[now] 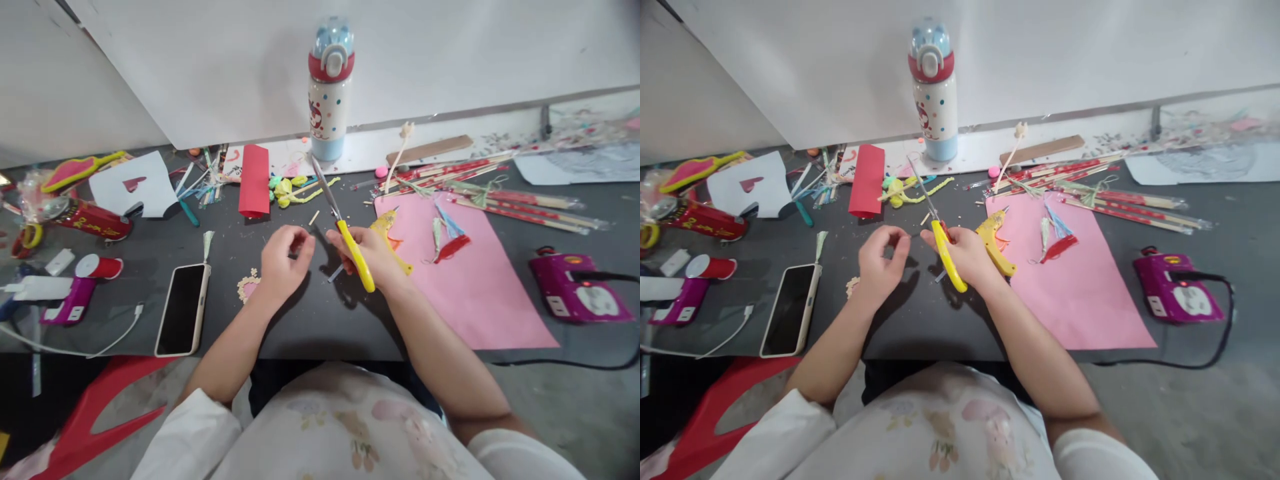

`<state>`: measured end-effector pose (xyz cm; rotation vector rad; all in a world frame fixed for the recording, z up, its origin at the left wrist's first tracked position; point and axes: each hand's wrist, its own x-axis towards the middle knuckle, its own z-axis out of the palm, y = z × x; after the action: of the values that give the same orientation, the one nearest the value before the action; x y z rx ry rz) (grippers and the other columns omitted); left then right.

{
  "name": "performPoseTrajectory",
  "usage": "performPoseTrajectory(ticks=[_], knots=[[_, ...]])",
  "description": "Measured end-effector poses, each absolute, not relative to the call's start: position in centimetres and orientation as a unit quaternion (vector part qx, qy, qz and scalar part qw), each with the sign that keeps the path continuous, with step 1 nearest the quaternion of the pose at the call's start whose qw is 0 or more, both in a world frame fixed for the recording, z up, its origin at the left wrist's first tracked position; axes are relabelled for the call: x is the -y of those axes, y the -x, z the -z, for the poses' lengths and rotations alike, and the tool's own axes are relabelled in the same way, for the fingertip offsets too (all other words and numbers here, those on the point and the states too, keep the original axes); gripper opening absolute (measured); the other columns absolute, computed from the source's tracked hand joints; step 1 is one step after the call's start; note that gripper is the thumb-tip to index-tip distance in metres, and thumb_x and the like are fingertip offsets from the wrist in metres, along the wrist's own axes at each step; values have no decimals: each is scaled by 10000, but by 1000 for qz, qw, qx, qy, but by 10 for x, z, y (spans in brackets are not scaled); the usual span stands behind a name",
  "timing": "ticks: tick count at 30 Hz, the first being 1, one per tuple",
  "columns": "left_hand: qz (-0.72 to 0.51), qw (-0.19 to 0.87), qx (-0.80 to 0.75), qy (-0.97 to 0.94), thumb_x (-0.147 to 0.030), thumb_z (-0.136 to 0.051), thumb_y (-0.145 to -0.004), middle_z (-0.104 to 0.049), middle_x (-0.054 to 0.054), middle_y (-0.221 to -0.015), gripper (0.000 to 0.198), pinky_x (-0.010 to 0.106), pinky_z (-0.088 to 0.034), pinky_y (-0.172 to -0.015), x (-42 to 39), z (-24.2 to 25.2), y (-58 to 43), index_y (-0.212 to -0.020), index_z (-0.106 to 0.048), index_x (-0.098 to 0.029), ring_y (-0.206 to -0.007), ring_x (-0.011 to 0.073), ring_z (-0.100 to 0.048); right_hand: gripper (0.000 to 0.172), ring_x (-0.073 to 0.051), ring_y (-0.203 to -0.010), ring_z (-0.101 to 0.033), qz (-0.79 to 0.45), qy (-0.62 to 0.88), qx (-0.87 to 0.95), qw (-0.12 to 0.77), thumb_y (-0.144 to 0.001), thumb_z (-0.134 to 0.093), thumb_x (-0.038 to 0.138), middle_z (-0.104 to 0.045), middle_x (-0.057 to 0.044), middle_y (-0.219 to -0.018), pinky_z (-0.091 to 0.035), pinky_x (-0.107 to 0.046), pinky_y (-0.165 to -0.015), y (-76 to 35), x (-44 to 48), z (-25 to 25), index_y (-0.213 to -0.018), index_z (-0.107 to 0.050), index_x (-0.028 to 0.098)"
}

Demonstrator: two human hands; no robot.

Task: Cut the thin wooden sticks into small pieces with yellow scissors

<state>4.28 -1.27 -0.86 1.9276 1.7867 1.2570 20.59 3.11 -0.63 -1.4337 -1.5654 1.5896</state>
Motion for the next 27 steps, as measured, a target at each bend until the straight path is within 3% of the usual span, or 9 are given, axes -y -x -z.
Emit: performPoseTrajectory(ticks=[3,5,8,13,16,20,27], knots=[[-457,280,-551,-639,-415,-514,-841,-587,88,-1076,345,293,-488,-820,19,17,-55,-1100,-507,-187,-978,160,-573,470,-106,-402,-450,-652,488,512,274,-660,-591,647,-450,40,-471,-340,-240,-391,-202,-29,4,-648,-440,202],[-473,369,-507,-619,-463,-535,-819,-459,135,-1317,540,357,-449,-960,21,24,-61,-1268,-385,-203,-1206,214,-473,458,-99,-399,-439,-673,470,493,288,-648,-616,626,-446,47,-472,-351,-238,-400,-198,-27,4,-669,-454,198],[-470,480,-465,-577,-558,-568,-761,-284,146,-1460,782,424,-386,-1049,23,32,-65,-1382,-210,-245,-1305,258,-381,435,-86,-437,-429,-666,456,507,304,-649,-626,597,-461,45,-518,-348,-233,-432,-190,-22,8,-688,-490,185],[-449,540,-445,-556,-670,-647,-600,-282,159,-1448,992,433,-376,-1062,24,31,-68,-1381,-242,-211,-1309,310,-363,433,-107,-548,-477,-602,472,565,308,-672,-587,602,-533,12,-623,-374,-241,-504,-181,-14,18,-730,-543,174],[-449,551,-443,-547,-685,-671,-549,-340,169,-1399,1039,430,-450,-980,23,27,-70,-1377,-254,-215,-1248,317,-433,446,-117,-573,-490,-586,480,575,310,-678,-568,612,-548,6,-644,-384,-245,-522,-179,-12,21,-757,-558,173],[-453,557,-440,-539,-682,-683,-533,-451,154,-1294,1034,408,-511,-872,22,27,-73,-1366,-261,-239,-1167,305,-508,453,-118,-591,-504,-588,482,568,315,-681,-558,614,-561,2,-671,-400,-246,-543,-177,-12,22,-771,-556,171],[-450,580,-446,-512,-650,-698,-540,-501,154,-1206,1055,393,-517,-856,23,26,-75,-1360,-197,-213,-1104,294,-551,452,-109,-561,-493,-607,466,555,324,-667,-573,613,-554,6,-646,-395,-240,-526,-176,-12,26,-760,-556,171]])
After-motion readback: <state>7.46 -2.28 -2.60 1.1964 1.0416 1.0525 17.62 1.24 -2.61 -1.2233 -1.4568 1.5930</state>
